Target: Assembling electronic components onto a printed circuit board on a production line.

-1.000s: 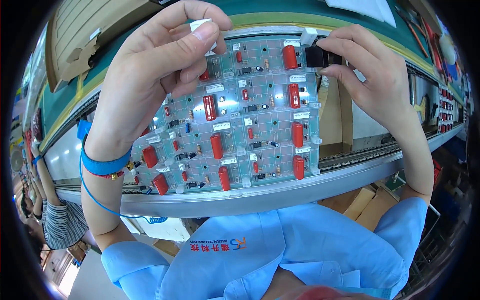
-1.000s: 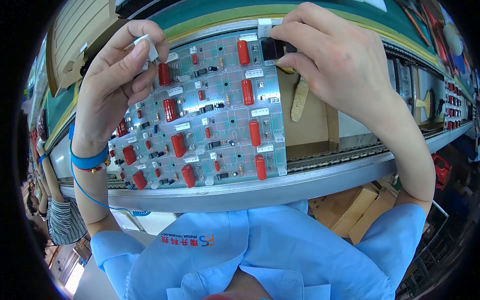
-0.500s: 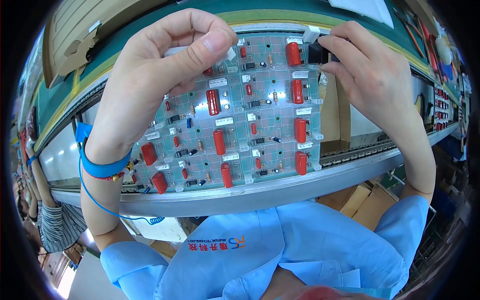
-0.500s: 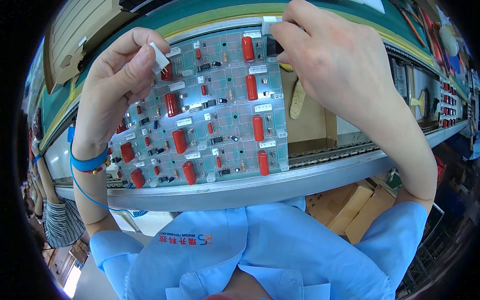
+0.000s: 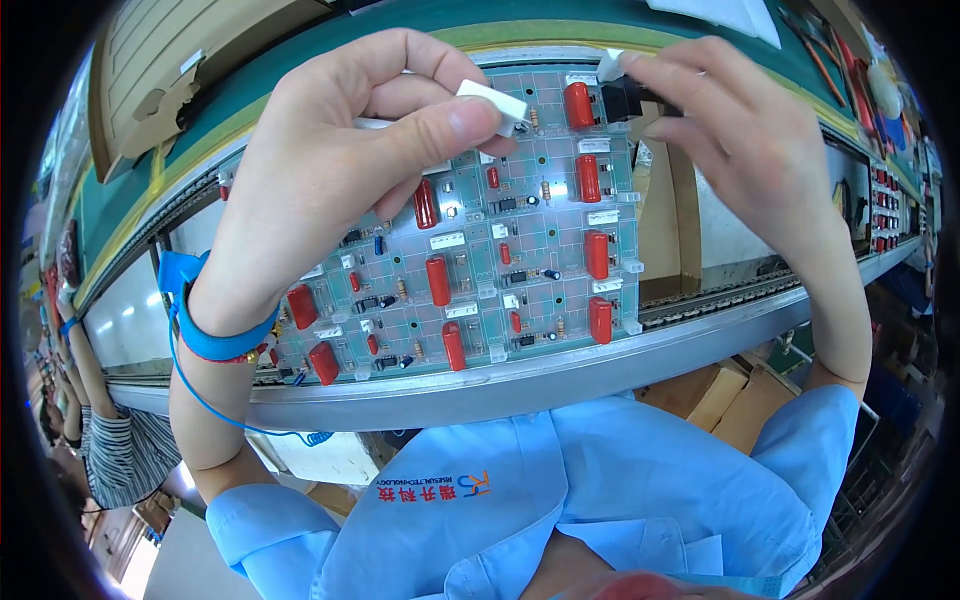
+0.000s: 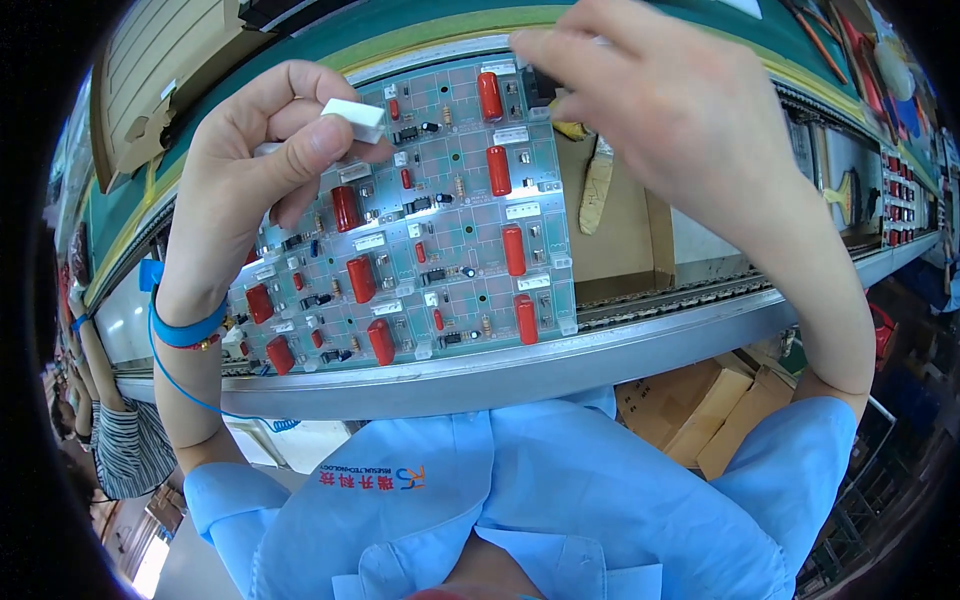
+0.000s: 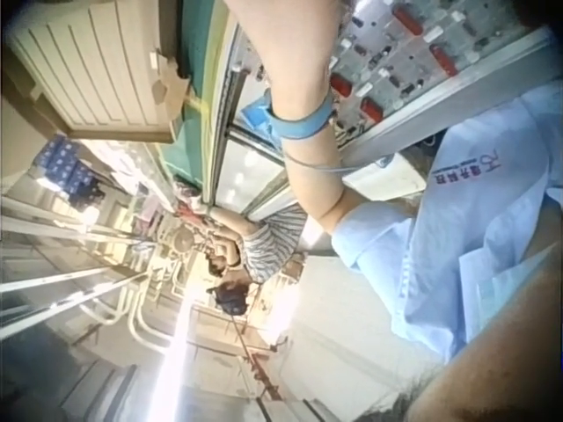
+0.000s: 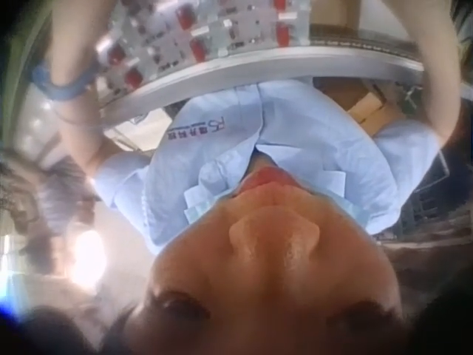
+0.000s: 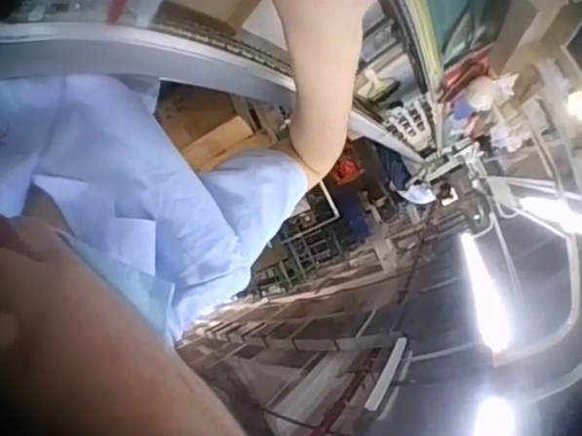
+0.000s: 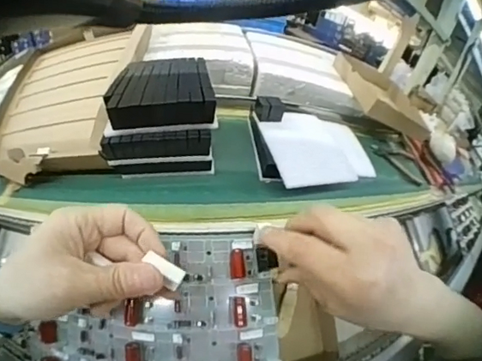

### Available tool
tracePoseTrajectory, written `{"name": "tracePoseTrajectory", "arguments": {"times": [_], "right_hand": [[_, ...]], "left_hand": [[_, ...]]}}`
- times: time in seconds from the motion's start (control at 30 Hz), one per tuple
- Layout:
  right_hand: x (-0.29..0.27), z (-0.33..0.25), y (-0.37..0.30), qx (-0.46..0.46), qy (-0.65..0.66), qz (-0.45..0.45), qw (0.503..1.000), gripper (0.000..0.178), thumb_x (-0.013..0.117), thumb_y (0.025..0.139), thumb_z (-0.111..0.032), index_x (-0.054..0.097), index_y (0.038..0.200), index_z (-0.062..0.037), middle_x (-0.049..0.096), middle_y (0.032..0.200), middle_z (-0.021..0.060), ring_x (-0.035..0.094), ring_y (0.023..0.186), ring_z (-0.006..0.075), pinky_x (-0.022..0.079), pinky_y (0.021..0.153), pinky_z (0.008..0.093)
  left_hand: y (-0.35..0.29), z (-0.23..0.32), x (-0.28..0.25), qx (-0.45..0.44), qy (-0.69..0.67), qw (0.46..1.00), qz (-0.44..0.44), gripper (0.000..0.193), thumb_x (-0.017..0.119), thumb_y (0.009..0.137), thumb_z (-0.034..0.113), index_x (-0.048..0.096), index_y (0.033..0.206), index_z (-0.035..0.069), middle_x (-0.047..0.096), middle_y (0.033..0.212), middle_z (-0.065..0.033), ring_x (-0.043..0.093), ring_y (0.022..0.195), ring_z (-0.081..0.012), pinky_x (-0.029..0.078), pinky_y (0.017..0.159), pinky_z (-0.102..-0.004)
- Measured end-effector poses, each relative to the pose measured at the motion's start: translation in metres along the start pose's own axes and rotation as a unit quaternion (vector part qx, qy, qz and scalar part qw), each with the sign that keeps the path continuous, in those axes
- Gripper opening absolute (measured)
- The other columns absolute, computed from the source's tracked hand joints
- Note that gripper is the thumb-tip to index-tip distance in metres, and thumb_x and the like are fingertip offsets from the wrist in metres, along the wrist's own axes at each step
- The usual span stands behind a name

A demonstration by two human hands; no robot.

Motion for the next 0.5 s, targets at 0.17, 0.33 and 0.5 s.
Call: {"name": "tracePoseTrajectory", "arguments": {"times": [0.17, 0.33, 0.5], "right_hand": [[0.0, 0.025, -0.024, 0.123, 0.221, 0.0, 0.968, 0.033, 0.073, 0.079, 0.0, 0.067, 0.112, -0.0049, 0.064, 0.111, 0.0061, 0.064, 0.086, 0.0123, 0.051, 0.063, 0.0207], [0.002, 0.036, -0.051, 0.177, 0.284, 0.024, 0.942, 0.03, 0.072, 0.08, 0.001, 0.068, 0.109, -0.0045, 0.064, 0.112, 0.0054, 0.063, 0.094, 0.0128, 0.052, 0.065, 0.0208], [-0.017, 0.029, -0.05, 0.307, 0.299, -0.028, 0.903, 0.03, 0.076, 0.08, -0.006, 0.065, 0.108, -0.0017, 0.064, 0.102, 0.0081, 0.063, 0.088, 0.0163, 0.053, 0.065, 0.024]], "left_hand": [[0.016, 0.013, 0.025, 0.084, 0.123, 0.989, 0.014, 0.021, 0.069, 0.091, 0.018, 0.065, 0.1, 0.001, 0.068, 0.081, -0.0032, 0.056, 0.065, -0.002, 0.043, 0.057, -0.0168], [0.039, 0.023, 0.062, 0.143, 0.267, 0.953, 0.014, 0.015, 0.071, 0.087, 0.012, 0.066, 0.095, 0.001, 0.066, 0.077, -0.0031, 0.062, 0.069, -0.01, 0.047, 0.061, -0.0237], [0.039, 0.031, 0.079, 0.262, 0.478, 0.837, 0.045, 0.014, 0.072, 0.083, 0.013, 0.066, 0.092, 0.004, 0.066, 0.077, -0.011, 0.065, 0.068, -0.0257, 0.049, 0.06, -0.03]]}}
Point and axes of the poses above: each hand's wrist, its own y-axis towards the middle knuckle, its own x-axis out of the palm, z = x × y, the point moved 5 cm from there along y, towards the middle knuckle
